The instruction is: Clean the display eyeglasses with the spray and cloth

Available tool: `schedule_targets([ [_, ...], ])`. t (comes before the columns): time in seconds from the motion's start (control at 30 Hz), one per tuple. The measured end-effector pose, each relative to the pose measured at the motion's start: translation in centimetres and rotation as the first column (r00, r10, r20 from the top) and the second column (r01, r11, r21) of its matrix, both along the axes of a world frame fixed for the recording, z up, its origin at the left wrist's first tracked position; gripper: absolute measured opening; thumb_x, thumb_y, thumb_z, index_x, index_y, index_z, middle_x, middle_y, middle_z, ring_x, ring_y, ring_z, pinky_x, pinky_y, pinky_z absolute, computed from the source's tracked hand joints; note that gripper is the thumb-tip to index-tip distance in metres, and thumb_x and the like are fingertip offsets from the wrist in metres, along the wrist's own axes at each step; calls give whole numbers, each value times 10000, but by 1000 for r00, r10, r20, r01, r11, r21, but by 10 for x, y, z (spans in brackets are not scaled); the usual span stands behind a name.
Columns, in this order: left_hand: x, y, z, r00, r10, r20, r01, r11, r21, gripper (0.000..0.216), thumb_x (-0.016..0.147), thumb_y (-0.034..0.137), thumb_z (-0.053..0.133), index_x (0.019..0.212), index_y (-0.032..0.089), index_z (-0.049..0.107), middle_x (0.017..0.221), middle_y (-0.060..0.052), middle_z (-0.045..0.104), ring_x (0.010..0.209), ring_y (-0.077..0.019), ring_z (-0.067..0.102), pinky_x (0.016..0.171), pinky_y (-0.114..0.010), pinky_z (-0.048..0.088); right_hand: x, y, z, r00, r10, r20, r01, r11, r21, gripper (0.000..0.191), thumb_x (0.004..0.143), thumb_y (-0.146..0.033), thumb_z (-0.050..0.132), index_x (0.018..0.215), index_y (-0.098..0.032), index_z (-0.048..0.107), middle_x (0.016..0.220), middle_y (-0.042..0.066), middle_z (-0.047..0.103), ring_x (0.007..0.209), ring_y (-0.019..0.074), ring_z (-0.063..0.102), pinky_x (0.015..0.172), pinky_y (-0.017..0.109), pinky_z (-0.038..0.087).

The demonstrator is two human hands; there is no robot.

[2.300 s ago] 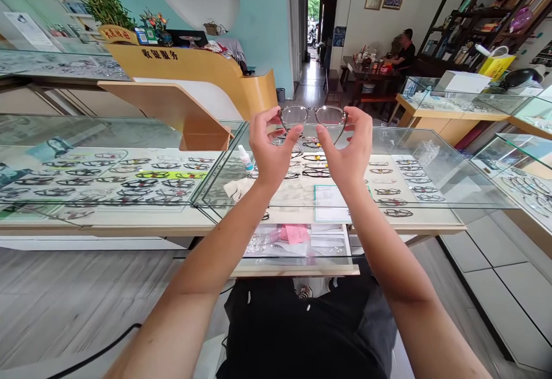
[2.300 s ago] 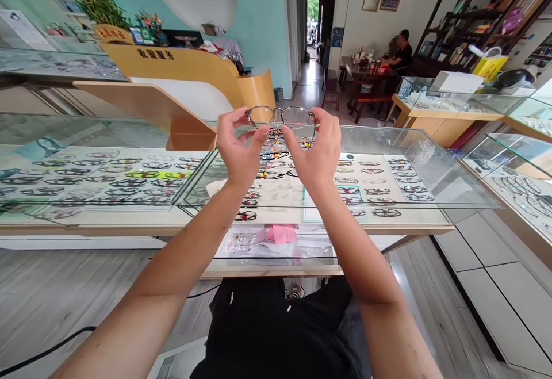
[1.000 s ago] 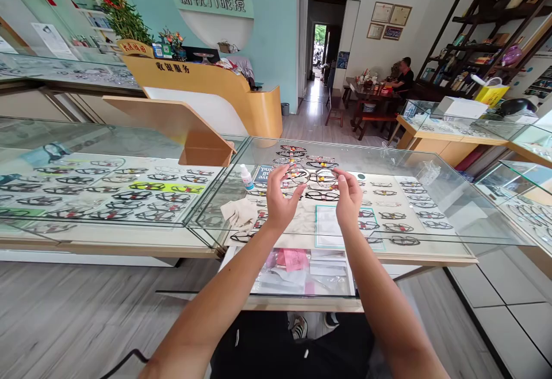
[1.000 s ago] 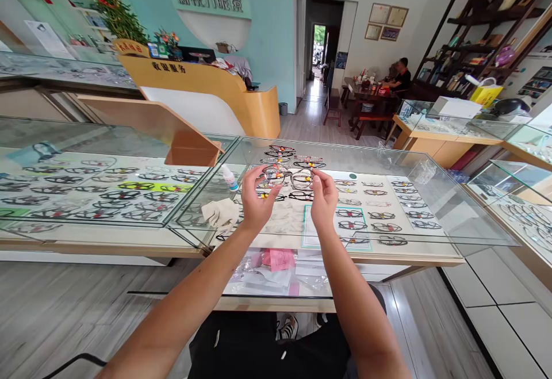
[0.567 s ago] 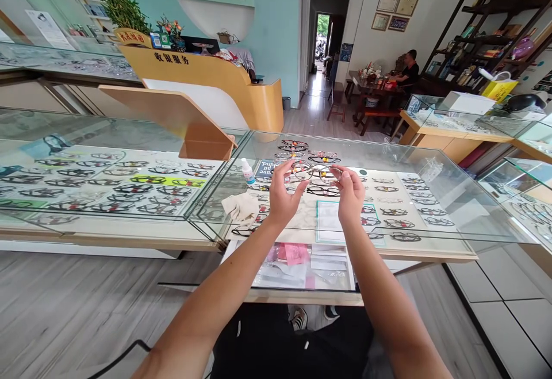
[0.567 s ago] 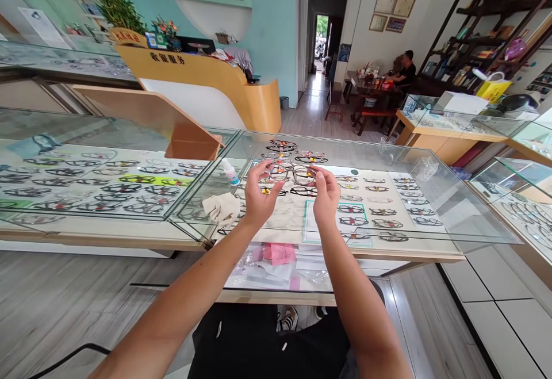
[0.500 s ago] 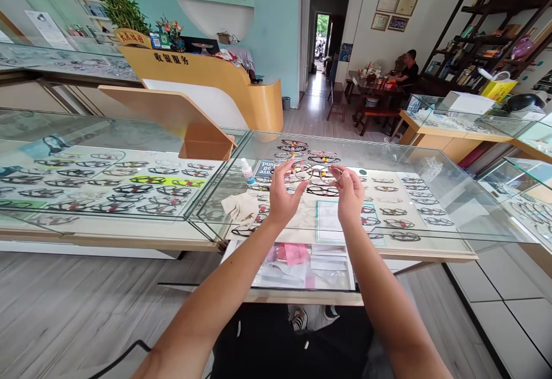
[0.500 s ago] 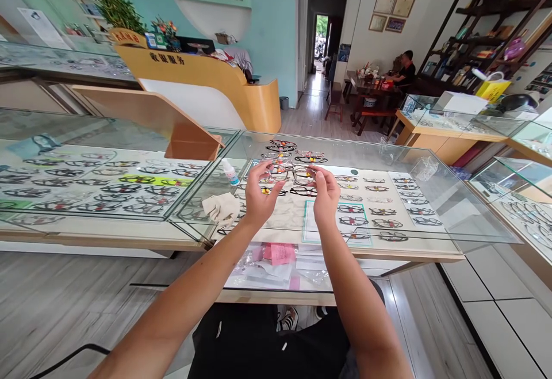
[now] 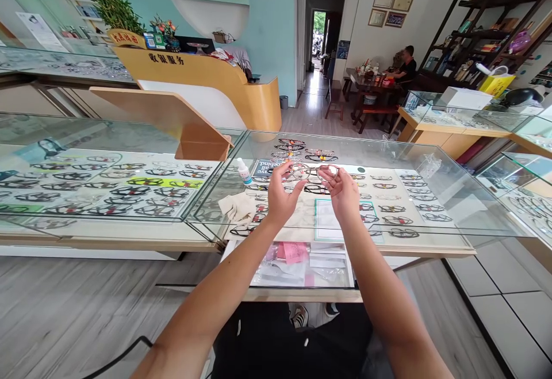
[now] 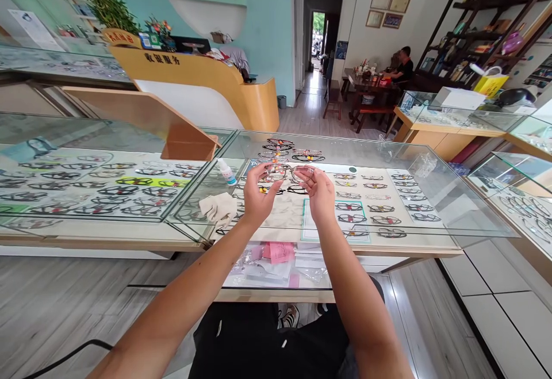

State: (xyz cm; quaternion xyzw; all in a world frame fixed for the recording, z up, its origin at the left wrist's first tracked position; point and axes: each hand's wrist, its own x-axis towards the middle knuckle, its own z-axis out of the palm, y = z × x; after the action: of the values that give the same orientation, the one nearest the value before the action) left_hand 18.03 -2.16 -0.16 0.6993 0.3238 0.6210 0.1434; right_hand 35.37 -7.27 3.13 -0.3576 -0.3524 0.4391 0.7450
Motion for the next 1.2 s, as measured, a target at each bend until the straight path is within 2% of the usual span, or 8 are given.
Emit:
schedule_targets([
  [0.07, -2, 1, 2, 1000, 16, -15, -16, 1000, 2, 596, 993, 512, 743, 1475, 215, 557, 1436, -181, 668, 1328, -300, 677, 1093, -476, 583, 8, -1, 1, 997, -8, 78, 7, 1000, 6, 323, 968, -528, 640, 1070, -245, 758, 1166, 93, 832, 1140, 285, 800, 904, 395, 614],
  [0.17, -5, 1, 6, 996, 20, -87, -16, 999, 46, 596, 1006, 514, 722, 1493, 215, 553, 1457, -192, 666, 1366, -315, 660, 1098, -488, 580, 19, -7, 7, 949, -144, 279, 125, 988, 86, 279, 965, -454, 653, 1122, -268, 788, 1262, 78, 800, 1234, 270, 733, 1018, 424, 575],
  [0.33, -6, 0, 12, 976, 12, -216, 30, 981, 189, 597, 1015, 517, 699, 1512, 224, 545, 1477, -191, 672, 1439, -331, 621, 1204, -564, 515, 22, -16, 14, 676, -301, 673, 128, 947, 295, 156, 955, -390, 729, 1047, -301, 819, 1242, 69, 779, 1256, 279, 673, 1148, 486, 479],
  [0.43, -7, -1, 15, 963, 3, -270, 50, 981, 188, 572, 1018, 516, 691, 1500, 236, 563, 1487, -184, 674, 1460, -336, 612, 1214, -576, 513, 21, -15, 12, 606, -298, 738, 112, 950, 292, 130, 977, -365, 706, 994, -306, 820, 1144, 58, 800, 1186, 280, 679, 1118, 496, 481],
  [0.73, -16, -3, 28, 936, -63, -348, 137, 971, 194, 546, 1015, 432, 718, 1513, 268, 565, 1479, -160, 683, 1422, -325, 646, 1192, -552, 544, 34, -6, 8, 699, -84, 710, -52, 985, 167, 217, 977, -487, 729, 940, -301, 834, 1196, 64, 802, 1224, 278, 710, 1165, 513, 472],
  [0.9, -15, -4, 29, 948, -228, -221, 232, 973, -6, 538, 991, 443, 753, 1477, 264, 607, 1460, -157, 683, 1367, -313, 679, 1112, -512, 607, 33, -5, 6, 764, 21, 645, -120, 987, 109, 259, 949, -529, 759, 914, -286, 842, 1241, 70, 804, 1249, 275, 710, 1165, 490, 484],
  [1.03, -15, 2, 25, 912, -410, -20, 400, 898, -186, 605, 891, 449, 865, 1419, 264, 636, 1454, -163, 685, 1244, -311, 758, 972, -434, 663, 32, -5, 4, 842, 199, 502, -210, 977, -35, 289, 873, -562, 823, 876, -273, 837, 1271, 64, 820, 1251, 294, 715, 1110, 478, 529],
  [1.2, -19, 8, 25, 839, -533, 106, 541, 797, -270, 628, 836, 447, 910, 1367, 243, 645, 1435, -187, 691, 1107, -299, 811, 848, -373, 675, 34, -4, -1, 848, 360, 390, -329, 933, -146, 311, 841, -544, 854, 880, -236, 840, 971, 32, 841, 964, 224, 746, 966, 397, 569],
])
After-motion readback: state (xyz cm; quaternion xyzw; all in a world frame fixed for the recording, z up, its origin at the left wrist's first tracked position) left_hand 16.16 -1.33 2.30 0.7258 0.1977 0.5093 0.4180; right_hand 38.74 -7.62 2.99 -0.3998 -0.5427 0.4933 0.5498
